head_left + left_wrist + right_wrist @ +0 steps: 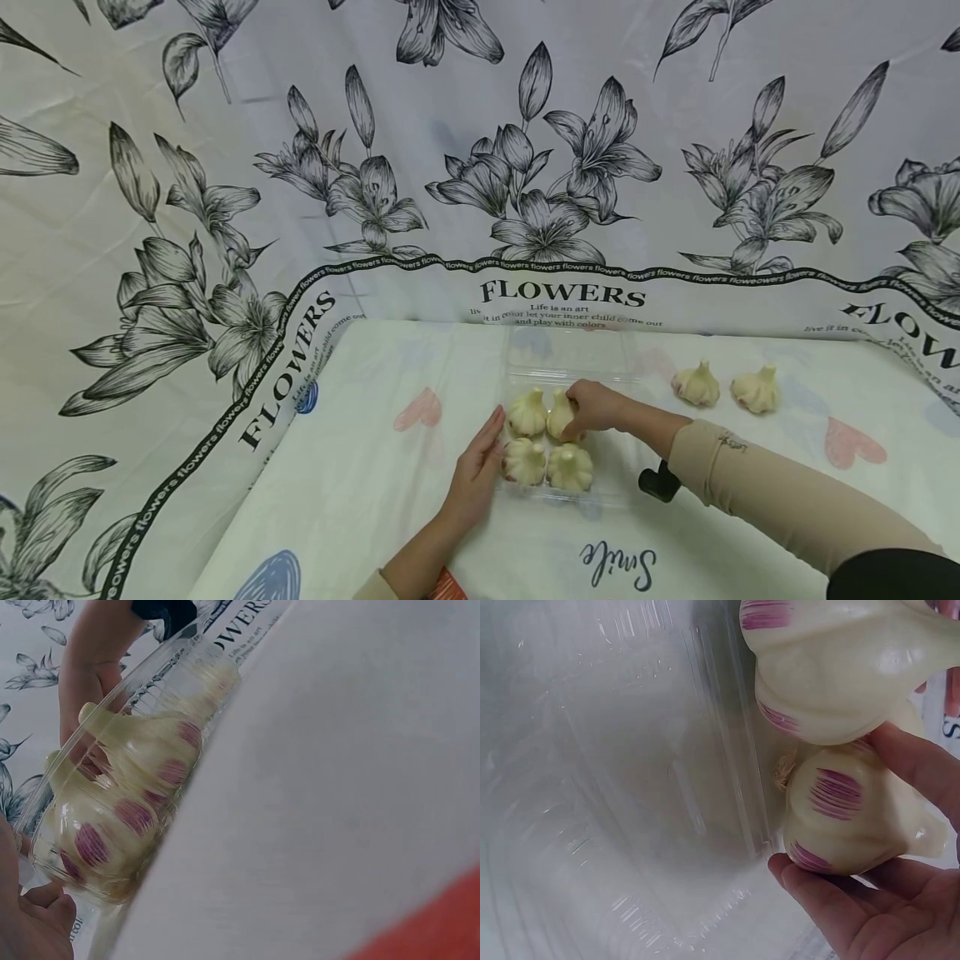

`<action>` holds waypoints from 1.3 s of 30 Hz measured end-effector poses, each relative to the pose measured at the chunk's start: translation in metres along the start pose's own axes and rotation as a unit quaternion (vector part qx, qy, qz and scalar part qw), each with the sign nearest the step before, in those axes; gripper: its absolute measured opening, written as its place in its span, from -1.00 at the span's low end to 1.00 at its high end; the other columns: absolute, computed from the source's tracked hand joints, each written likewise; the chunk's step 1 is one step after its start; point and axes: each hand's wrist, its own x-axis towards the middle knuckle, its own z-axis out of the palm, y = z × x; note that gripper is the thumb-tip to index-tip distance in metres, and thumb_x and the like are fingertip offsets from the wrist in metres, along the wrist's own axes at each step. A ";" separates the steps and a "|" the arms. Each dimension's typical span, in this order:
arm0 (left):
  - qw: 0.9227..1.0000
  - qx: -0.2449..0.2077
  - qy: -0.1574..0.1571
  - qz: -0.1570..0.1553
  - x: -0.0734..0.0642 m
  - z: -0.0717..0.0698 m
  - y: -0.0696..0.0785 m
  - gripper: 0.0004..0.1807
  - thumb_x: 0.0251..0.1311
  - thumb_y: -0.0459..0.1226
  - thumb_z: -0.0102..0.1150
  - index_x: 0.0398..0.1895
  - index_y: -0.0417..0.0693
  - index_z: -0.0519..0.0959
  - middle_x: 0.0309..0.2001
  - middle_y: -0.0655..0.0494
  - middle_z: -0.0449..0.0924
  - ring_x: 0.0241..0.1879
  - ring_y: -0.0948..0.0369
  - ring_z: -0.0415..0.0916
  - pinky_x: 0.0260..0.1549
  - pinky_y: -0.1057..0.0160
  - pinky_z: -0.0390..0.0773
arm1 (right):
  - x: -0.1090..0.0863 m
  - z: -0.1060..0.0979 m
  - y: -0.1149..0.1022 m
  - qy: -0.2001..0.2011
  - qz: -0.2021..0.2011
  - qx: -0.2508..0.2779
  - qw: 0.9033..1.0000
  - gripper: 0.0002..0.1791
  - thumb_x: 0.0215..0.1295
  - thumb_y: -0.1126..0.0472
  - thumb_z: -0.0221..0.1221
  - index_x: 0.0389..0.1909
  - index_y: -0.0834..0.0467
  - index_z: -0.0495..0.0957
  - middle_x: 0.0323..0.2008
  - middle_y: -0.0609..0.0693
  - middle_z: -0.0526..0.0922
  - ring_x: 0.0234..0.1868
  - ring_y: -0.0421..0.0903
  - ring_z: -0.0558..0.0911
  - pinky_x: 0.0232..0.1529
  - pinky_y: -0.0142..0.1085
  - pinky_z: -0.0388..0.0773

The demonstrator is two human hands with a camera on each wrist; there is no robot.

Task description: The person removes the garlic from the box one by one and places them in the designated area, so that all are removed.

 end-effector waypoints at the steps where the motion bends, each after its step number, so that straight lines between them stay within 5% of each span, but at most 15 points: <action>1: 1.000 0.000 0.000 0.000 0.000 0.000 0.000 -0.52 0.38 -0.44 -0.24 0.36 -0.28 0.16 0.44 -0.04 0.05 0.44 0.08 -0.04 0.24 0.67 -0.01 | 0.001 0.000 0.000 -0.001 0.004 -0.001 1.000 -0.74 -0.05 0.24 0.39 -0.40 0.24 0.53 -0.50 -0.01 0.58 -0.56 -0.20 0.53 -0.51 -0.41 0.41; 39: 1.000 0.001 0.001 0.004 0.000 -0.001 -0.004 -0.52 0.38 -0.44 -0.22 0.36 -0.27 0.17 0.44 -0.03 0.06 0.44 0.08 -0.04 0.24 0.67 0.01 | -0.008 -0.011 0.008 0.017 -0.037 0.006 0.999 -0.70 -0.13 0.19 0.42 -0.46 0.26 0.53 -0.56 -0.06 0.50 -0.52 -0.22 0.41 -0.47 -0.41 0.38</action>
